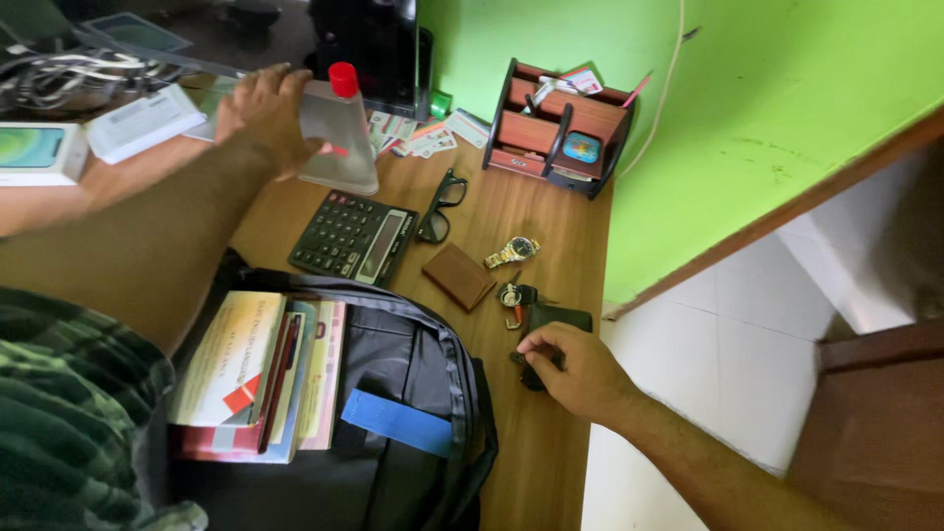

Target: The person packs a black backpack with daily essentials. They place a calculator, a red notebook, two books, a pamphlet, keys, a water bottle, a wallet, and a watch into the bag, then zip it closed.

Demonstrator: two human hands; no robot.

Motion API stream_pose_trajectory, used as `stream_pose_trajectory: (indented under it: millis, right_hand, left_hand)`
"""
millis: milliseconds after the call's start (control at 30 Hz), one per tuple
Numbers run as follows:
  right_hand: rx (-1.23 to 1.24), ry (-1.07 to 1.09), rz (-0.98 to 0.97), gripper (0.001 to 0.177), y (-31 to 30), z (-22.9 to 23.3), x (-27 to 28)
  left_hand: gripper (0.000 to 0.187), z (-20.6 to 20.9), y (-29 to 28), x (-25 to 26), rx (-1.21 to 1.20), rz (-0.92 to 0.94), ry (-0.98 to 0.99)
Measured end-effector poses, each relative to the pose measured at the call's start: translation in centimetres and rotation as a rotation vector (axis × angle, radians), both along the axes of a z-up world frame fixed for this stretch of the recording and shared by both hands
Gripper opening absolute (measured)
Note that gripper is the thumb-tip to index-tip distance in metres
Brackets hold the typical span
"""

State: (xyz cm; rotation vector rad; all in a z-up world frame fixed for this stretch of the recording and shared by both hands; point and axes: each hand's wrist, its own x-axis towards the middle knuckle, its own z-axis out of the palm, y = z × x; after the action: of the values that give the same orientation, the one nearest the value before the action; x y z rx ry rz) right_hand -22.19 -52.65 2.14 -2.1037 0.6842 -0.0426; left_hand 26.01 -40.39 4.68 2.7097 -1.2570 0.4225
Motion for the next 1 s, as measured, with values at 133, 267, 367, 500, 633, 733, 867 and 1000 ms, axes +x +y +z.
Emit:
stream_pose_trajectory:
  millis: [133, 267, 367, 500, 633, 733, 867, 1000]
  right_hand:
    - [0.033, -0.02, -0.007, 0.015, 0.3, 1.1, 1.4]
    - [-0.033, -0.053, 0.043, 0.016, 0.1, 2.1, 3.1]
    - [-0.075, -0.09, 0.09, 0.017, -0.8, 2.4, 4.6]
    - [-0.044, -0.319, 0.191, 0.02, -1.9, 2.6, 6.2]
    - [-0.1, -0.452, 0.22, 0.03, -2.2, 4.7, 7.7]
    - [-0.102, -0.506, 0.262, 0.035, -1.8, 8.2, 8.3]
    - [-0.003, -0.597, 0.339, 0.042, 0.3, 13.1, 7.2]
    - [-0.137, -0.722, 0.643, 0.045, 2.1, 17.8, 4.6]
  left_hand:
    - [0.078, 1.9, -0.3, 0.9, 0.113, 0.019, 0.08]
    - [0.058, 2.1, 1.9, -0.4, 0.032, -0.076, 0.211]
    - [0.052, 2.1, 3.7, -2.5, -0.211, -0.291, 0.021]
    - [0.046, 5.6, 6.1, -5.9, -0.401, -0.254, 0.079]
    - [0.051, 11.9, 8.3, -10.9, -0.512, -0.155, 0.224]
    - [0.055, 15.5, 9.6, -16.1, -0.534, -0.103, 0.397]
    - [0.06, 17.0, 11.9, -24.0, -0.516, 0.066, 0.718]
    - [0.055, 15.9, 14.7, -31.1, -0.564, -0.033, 0.83]
